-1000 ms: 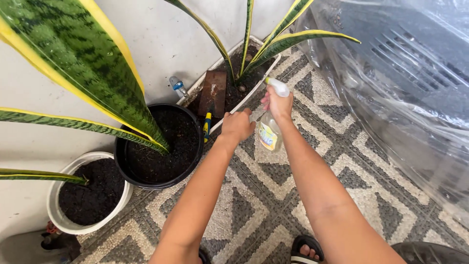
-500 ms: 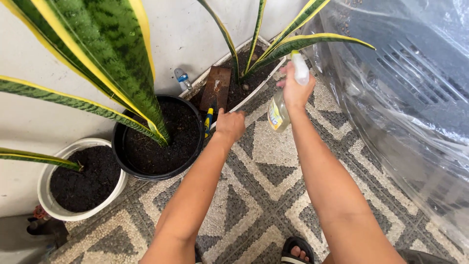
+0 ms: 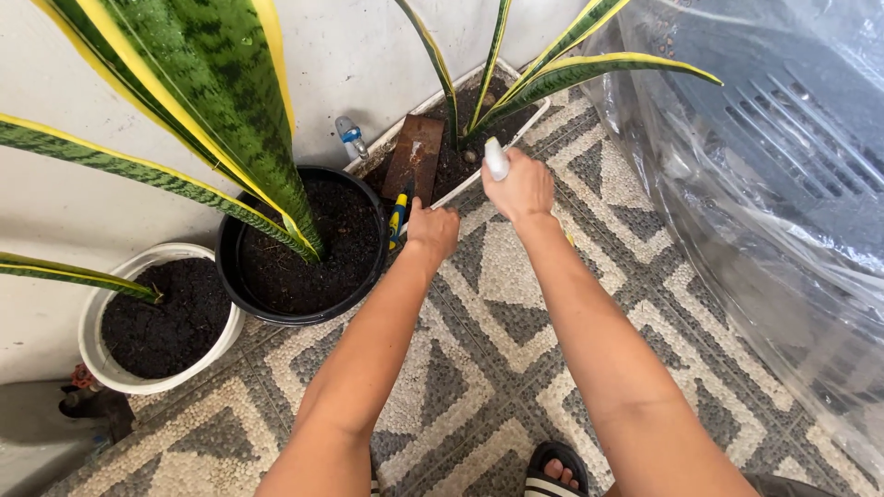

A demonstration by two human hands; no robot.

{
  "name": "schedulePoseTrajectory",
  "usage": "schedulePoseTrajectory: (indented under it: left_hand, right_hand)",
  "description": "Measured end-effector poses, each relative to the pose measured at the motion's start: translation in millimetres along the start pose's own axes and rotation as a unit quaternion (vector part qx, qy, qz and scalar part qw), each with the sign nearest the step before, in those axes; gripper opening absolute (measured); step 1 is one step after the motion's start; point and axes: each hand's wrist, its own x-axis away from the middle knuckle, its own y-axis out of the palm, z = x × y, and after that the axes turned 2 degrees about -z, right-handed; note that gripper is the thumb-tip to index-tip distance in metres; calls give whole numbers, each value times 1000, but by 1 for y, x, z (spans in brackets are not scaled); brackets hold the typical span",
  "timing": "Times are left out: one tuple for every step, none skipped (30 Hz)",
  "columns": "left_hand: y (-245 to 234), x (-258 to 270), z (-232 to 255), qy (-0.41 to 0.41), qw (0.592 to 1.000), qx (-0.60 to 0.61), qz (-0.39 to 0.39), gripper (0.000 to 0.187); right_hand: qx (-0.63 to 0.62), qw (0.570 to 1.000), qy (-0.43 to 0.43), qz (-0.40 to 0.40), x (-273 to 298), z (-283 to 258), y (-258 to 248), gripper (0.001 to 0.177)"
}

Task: The person is using a spray bottle to water snake plants and a trowel to manage the soil in a balcony garden.

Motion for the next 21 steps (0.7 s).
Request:
schedulePoseTrajectory:
  left_hand:
    - [3, 0, 0, -1, 1000, 0, -1, 39]
    - [4, -2, 0, 6, 1000, -8, -2, 38]
    - [6, -5, 0, 13, 1000, -17, -2, 38]
    - [6, -4, 0, 13, 1000, -18, -3, 38]
    - [6, -3, 0, 11, 1000, -15, 4, 42]
    - [6, -2, -1, 9, 1000, -14, 10, 47]
    - [3, 3, -2, 9, 1000, -15, 9, 47]
    - [-1, 7, -3, 9, 1000, -16, -4, 45]
    - [-5, 11, -4, 8, 1000, -17, -17, 42]
    - [3, 9, -8, 12, 1000, -19, -18, 42]
    - [10, 6, -11, 13, 1000, -7, 5, 36]
    - [17, 2, -12, 19, 999, 4, 29, 30]
    - [17, 3, -13, 26, 999, 0, 27, 30]
    - [16, 2, -13, 22, 999, 5, 31, 28]
    - [14, 2, -14, 18, 999, 11, 36, 26]
    - [8, 6, -12, 26, 999, 6, 34, 26]
    - [2, 10, -10, 30, 998, 32, 40, 29]
    - [-5, 13, -7, 34, 997, 59, 48, 34]
    - [-6, 14, -4, 43, 996, 55, 47, 34]
    - [-7, 14, -2, 63, 992, 82, 79, 34]
    - [-9, 14, 1, 83, 984, 109, 111, 35]
  right_hand:
    - [-1, 1000, 0, -1, 1, 1, 5, 36]
    - [-2, 1000, 0, -25, 0, 2, 8, 35]
    - [-4, 999, 0, -48, -1, 2, 12, 34]
    - [-4, 999, 1, -48, -1, 3, 11, 34]
    - [-41, 998, 21, -44, 0, 3, 9, 31]
    - [-78, 995, 41, -40, 1, 3, 9, 29]
    - [-80, 995, 42, -39, -3, 12, 13, 29]
    - [-228, 966, 115, -40, -7, 21, 16, 25]
    - [-371, 909, 184, -39, -11, 31, 20, 27]
    - [-372, 909, 187, -37, -19, 49, 28, 27]
    - [-485, 852, 197, -13, -26, 69, 35, 23]
    - [-591, 781, 204, 15, -33, 91, 41, 20]
    - [-591, 779, 209, 21, -35, 103, 43, 20]
    - [-607, 761, 228, -8, -37, 115, 45, 21]
    - [-623, 742, 245, -37, -40, 129, 47, 26]
    - [-625, 739, 250, -29, -36, 120, 35, 26]
    - [-620, 749, 234, 0, -33, 112, 24, 20]
    - [-615, 758, 216, 29, -31, 104, 12, 17]
    - [-615, 756, 220, 38, -31, 109, 14, 17]
    - [-619, 742, 254, 31, -31, 114, 16, 23]
    - [-624, 727, 286, 24, -31, 118, 17, 34]
